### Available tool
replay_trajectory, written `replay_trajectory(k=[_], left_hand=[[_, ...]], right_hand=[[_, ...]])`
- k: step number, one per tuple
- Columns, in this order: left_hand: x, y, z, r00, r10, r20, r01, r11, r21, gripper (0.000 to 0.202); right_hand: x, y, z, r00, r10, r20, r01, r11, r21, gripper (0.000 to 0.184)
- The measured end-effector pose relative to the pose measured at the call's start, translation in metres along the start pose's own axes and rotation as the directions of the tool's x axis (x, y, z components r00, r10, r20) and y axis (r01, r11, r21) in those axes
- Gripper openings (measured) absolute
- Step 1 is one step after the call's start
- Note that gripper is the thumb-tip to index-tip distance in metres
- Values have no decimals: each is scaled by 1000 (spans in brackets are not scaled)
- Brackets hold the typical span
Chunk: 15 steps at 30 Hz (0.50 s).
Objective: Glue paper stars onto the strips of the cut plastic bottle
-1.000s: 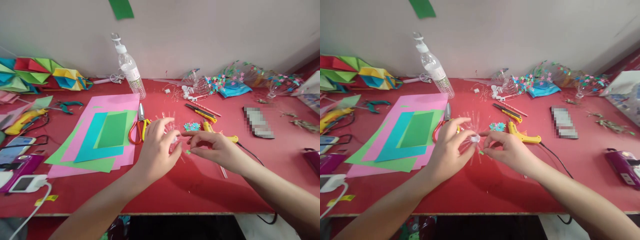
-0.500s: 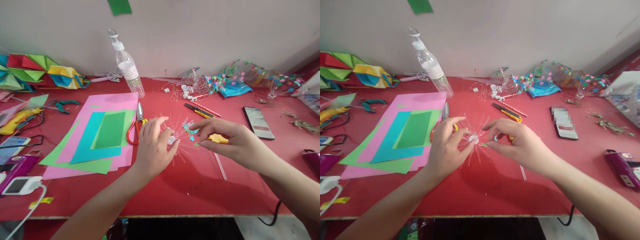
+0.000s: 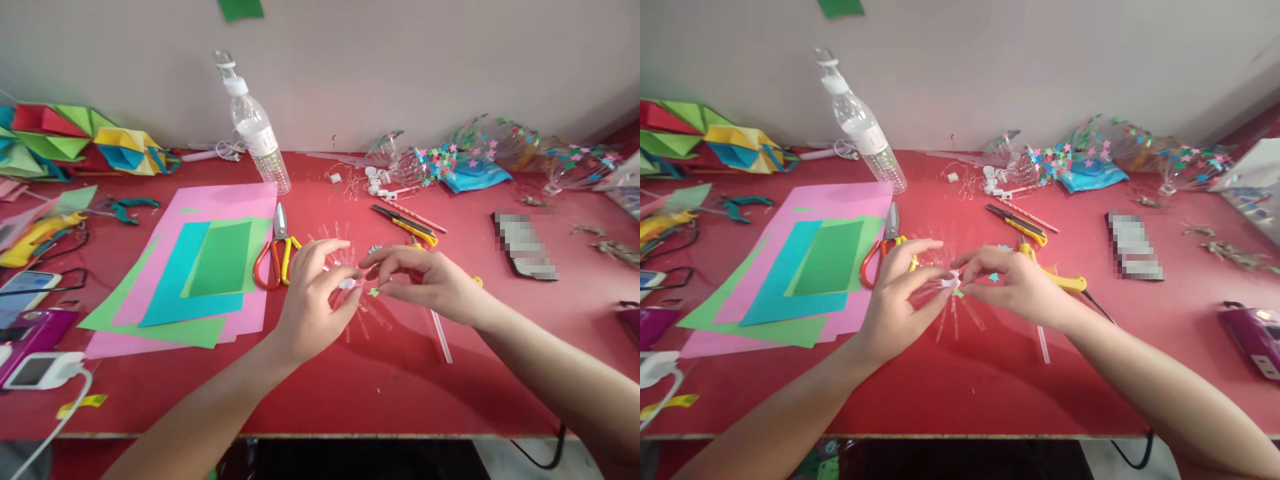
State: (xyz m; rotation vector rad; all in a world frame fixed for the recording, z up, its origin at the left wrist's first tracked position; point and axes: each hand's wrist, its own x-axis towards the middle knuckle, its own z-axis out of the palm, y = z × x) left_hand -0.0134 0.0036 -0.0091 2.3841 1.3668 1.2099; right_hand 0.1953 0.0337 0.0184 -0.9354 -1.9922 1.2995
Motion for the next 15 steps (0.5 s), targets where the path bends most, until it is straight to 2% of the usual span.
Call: replay_trajectory(k=[5,8,12,15], left_hand=[[-3,4,0,998,54,13,-54,998,-34,9],[-3,6,0,997,72,13,-72,997,-35,8],[-4,8,1,992,124,3,-124,992,-2,10],[-7,9,1,985,171,-5,-171,985,38,14]], right_hand=[[-10,5,14,973,-220,-65,208,966,-156,3],[-11,11,18,930,-358,-88,332,917,-220,6],[-13,17,23,878,-462,-126,406,857,-317,5],[-16,20,25,820,-559,-126,459,773,-438,7]])
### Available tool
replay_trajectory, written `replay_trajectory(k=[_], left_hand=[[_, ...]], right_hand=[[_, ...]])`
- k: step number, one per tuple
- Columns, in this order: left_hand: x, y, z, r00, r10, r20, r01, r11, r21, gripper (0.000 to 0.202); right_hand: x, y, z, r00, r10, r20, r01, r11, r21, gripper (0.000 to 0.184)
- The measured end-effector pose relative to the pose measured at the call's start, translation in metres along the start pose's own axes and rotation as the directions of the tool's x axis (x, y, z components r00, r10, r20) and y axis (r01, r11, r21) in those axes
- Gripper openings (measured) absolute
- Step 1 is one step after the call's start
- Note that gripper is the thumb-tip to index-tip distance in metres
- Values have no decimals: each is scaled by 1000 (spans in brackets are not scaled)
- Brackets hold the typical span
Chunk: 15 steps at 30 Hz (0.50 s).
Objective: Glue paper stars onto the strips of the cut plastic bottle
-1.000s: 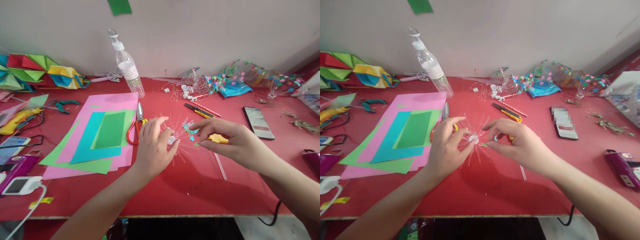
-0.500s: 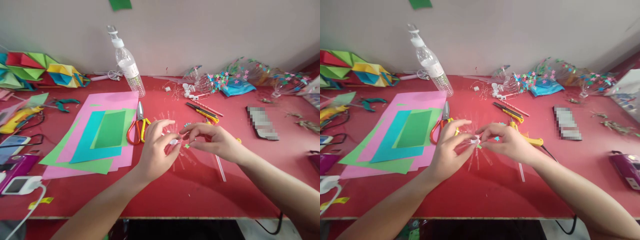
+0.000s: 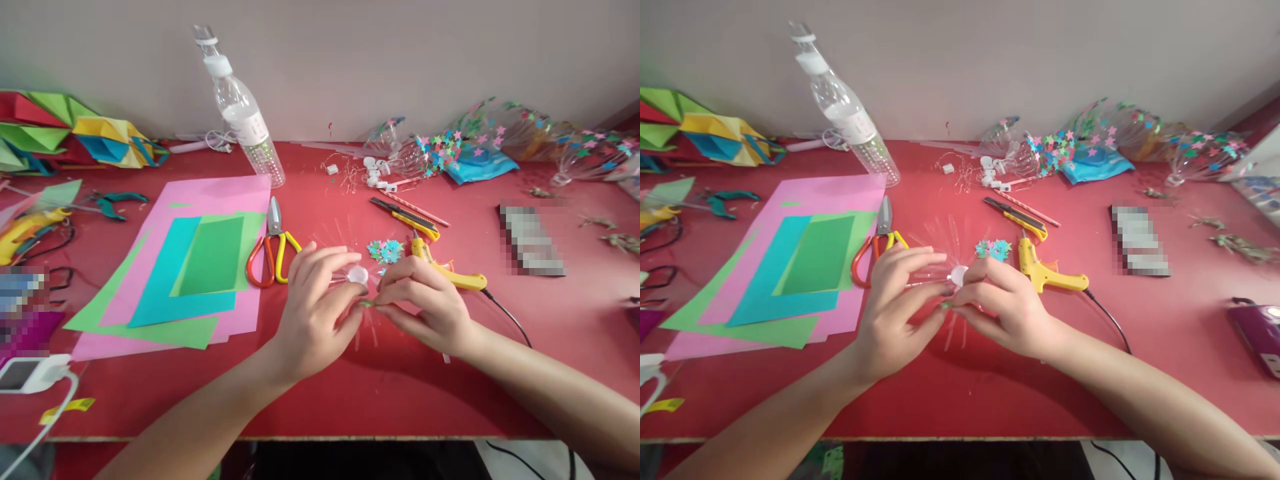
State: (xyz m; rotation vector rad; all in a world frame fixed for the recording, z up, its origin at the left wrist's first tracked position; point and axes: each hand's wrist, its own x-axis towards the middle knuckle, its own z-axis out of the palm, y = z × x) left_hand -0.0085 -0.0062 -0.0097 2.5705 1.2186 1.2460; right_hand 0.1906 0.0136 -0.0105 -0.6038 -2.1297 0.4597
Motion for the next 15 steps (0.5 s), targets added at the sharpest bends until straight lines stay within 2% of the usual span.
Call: replay_trajectory(k=[5,15], left_hand=[[-3,2,1,999,35,-1,-35,999,31,19],[-5,6,3,999,46,4,-46,997,55,15]], right_hand=[[-4,-1,0,992,-128,-17,125,983,-137,10],[-6,-2,3,995,-99,-13,95,978,-187,9]])
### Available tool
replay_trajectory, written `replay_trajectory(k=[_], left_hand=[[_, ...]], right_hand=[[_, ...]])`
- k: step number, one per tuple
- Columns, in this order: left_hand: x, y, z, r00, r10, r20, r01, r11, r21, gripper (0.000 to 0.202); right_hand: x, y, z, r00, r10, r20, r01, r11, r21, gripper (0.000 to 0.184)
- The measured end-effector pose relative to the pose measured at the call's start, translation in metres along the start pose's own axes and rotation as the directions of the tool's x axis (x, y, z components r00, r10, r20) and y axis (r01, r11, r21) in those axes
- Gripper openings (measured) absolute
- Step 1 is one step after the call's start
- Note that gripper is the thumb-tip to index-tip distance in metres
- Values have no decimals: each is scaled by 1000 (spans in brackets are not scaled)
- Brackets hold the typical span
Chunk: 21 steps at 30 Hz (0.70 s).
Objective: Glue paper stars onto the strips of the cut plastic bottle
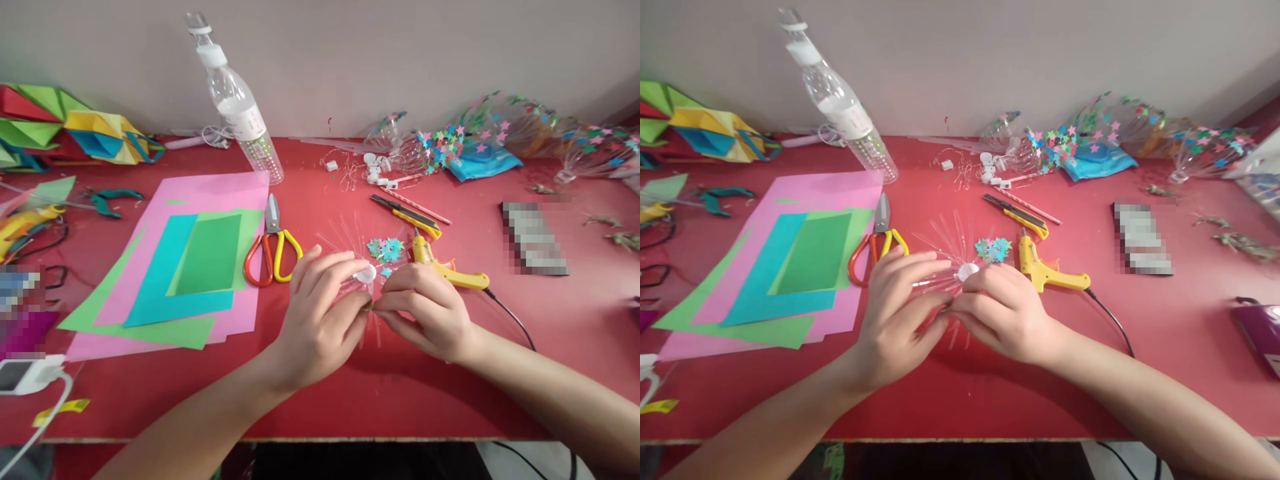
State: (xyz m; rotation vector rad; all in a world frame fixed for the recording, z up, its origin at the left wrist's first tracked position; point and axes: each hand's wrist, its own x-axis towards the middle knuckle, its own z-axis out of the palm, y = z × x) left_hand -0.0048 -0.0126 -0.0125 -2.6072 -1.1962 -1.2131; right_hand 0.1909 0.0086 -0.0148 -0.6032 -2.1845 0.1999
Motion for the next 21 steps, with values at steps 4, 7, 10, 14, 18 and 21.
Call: replay_trajectory(k=[4,7,10,14,18,21], left_hand=[[0,1,-1,1000,-13,14,13,1000,-16,14],[1,1,1,999,-30,26,31,999,-40,15],[3,1,2,998,-56,42,59,996,-74,17],[5,3,-2,992,-82,91,96,982,-161,20],[5,3,-6,987,-112,115,135,968,-213,15],[6,1,-5,983,-135,122,161,960,-231,14]], right_hand=[[-1,-1,1,1000,30,2,-30,1000,2,10],[0,-2,2,999,51,4,-51,999,-2,11],[2,-3,3,997,80,-3,-80,997,-2,11],[3,-4,3,994,112,-7,-112,994,15,12],[5,-5,3,991,132,-4,-132,991,16,12],[5,-6,3,988,155,-6,-154,988,18,12]])
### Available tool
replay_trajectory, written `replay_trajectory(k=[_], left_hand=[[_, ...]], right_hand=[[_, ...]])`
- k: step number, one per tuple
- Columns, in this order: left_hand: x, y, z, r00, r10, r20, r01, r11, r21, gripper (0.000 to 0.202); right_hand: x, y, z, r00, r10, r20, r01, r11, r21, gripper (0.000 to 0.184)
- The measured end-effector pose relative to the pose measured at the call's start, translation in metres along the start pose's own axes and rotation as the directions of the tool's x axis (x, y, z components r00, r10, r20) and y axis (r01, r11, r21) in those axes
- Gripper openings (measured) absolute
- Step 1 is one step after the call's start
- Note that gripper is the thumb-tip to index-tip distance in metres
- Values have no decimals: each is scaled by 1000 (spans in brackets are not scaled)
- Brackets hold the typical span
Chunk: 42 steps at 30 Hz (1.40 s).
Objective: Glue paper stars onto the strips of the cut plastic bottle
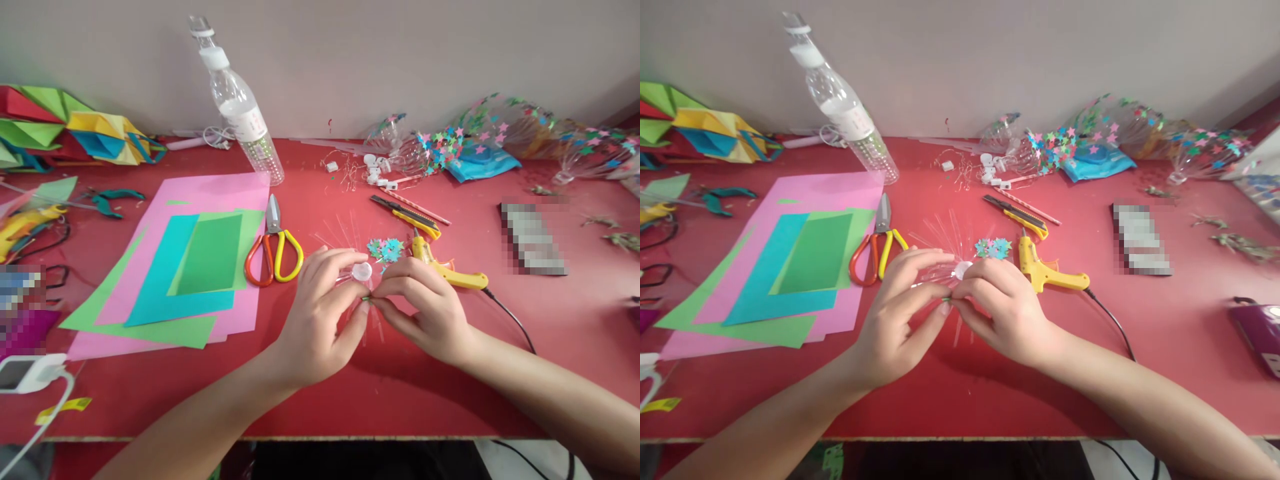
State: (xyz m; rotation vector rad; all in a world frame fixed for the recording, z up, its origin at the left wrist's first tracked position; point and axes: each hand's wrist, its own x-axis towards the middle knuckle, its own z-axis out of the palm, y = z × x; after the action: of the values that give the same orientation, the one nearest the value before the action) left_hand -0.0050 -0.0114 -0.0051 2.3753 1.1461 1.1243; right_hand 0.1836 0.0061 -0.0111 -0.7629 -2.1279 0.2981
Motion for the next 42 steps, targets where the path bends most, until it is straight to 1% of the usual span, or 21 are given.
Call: replay_trajectory(k=[7,12,15,17,19,24,27,30,32,35,37,42], left_hand=[[3,-2,1,999,-50,7,50,998,-44,13],[7,-2,-4,987,-154,55,158,984,-81,12],[10,-2,-5,975,-209,82,217,969,-115,10],[12,-2,-6,970,-226,91,236,964,-120,10],[14,-1,-7,969,-229,96,239,965,-104,11],[18,1,-13,975,-197,106,202,979,-38,12],[21,0,-17,973,-190,129,195,981,-21,14],[25,-4,-19,962,-204,181,215,976,-45,14],[28,-8,-19,951,-233,203,252,965,-71,12],[31,-15,-18,939,-271,210,296,951,-93,18],[32,-19,-16,937,-276,213,304,947,-108,22],[35,-27,-12,937,-263,231,298,945,-134,21]], right_hand=[[0,-1,0,999,37,14,-37,998,51,9],[2,-3,-1,997,82,8,-82,986,147,12],[3,-3,-1,995,95,8,-95,982,165,14],[3,-3,-1,995,100,8,-100,981,167,14],[4,-3,-1,995,102,10,-102,979,175,15],[5,-3,-1,992,123,24,-126,970,208,15],[6,-3,-2,990,138,39,-143,966,214,17],[8,-4,-3,987,151,56,-159,966,204,15],[9,-4,-5,985,158,67,-168,967,193,14],[9,-3,-5,981,182,65,-192,963,187,13],[9,-3,-4,977,207,57,-214,958,190,13],[6,-3,-1,975,220,41,-223,959,175,15]])
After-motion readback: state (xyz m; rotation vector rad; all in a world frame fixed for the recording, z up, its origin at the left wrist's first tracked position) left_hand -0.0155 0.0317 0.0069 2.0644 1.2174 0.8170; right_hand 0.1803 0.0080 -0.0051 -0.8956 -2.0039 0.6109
